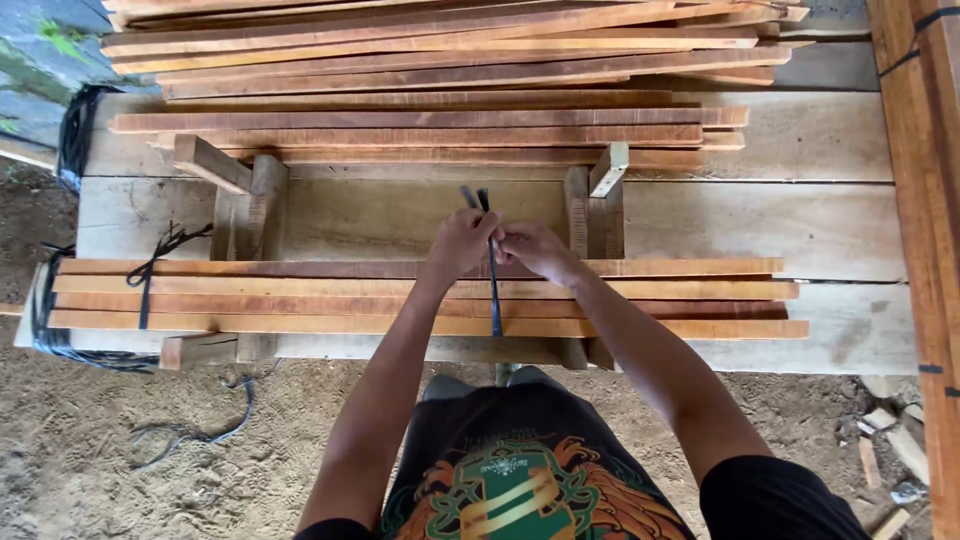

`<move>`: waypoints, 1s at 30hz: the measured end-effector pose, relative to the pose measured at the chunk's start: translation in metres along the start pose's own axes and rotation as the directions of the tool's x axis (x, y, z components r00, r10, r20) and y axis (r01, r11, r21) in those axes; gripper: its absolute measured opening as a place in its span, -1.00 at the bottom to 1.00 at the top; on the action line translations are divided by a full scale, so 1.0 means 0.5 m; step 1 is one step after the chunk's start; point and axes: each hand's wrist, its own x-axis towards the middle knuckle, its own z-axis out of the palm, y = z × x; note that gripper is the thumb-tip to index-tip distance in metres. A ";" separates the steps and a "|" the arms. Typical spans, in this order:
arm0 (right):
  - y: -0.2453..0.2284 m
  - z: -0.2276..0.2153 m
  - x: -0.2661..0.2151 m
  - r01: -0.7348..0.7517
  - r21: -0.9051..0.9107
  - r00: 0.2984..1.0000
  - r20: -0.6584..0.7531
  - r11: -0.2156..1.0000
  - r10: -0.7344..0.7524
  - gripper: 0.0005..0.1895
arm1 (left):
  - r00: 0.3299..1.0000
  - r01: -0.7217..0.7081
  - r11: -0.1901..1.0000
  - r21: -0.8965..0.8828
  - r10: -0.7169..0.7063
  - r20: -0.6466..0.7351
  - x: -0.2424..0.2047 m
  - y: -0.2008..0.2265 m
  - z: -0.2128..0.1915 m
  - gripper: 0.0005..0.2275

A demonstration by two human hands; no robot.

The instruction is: Bundling long wooden slats together using rubber ties in a workshop setting.

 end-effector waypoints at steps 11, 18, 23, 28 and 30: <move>-0.163 -0.033 -0.056 -0.244 0.071 0.932 0.292 0.967 0.213 -0.76 | 0.995 0.053 0.996 0.078 -0.059 0.085 0.151 -0.095 0.055 -0.61; -0.058 -0.044 -0.008 -0.419 0.446 0.900 0.088 0.791 0.427 -0.82 | 0.992 -0.112 0.966 0.234 0.123 -0.033 0.012 0.010 -0.040 -0.60; 0.028 -0.058 0.024 -0.391 0.714 0.820 -0.017 0.581 0.572 -0.82 | 0.979 0.143 0.985 -0.097 -0.155 -0.135 -0.099 0.030 -0.008 -0.55; 0.055 -0.084 0.030 -0.376 0.741 0.809 -0.030 0.556 0.587 -0.81 | 0.983 0.183 0.933 -0.310 -0.173 0.060 -0.044 -0.197 0.117 -0.64; 0.031 -0.090 0.032 -0.369 0.745 0.817 -0.025 0.556 0.576 -0.82 | 0.983 0.171 0.951 -0.259 -0.146 0.111 -0.033 -0.197 0.128 -0.68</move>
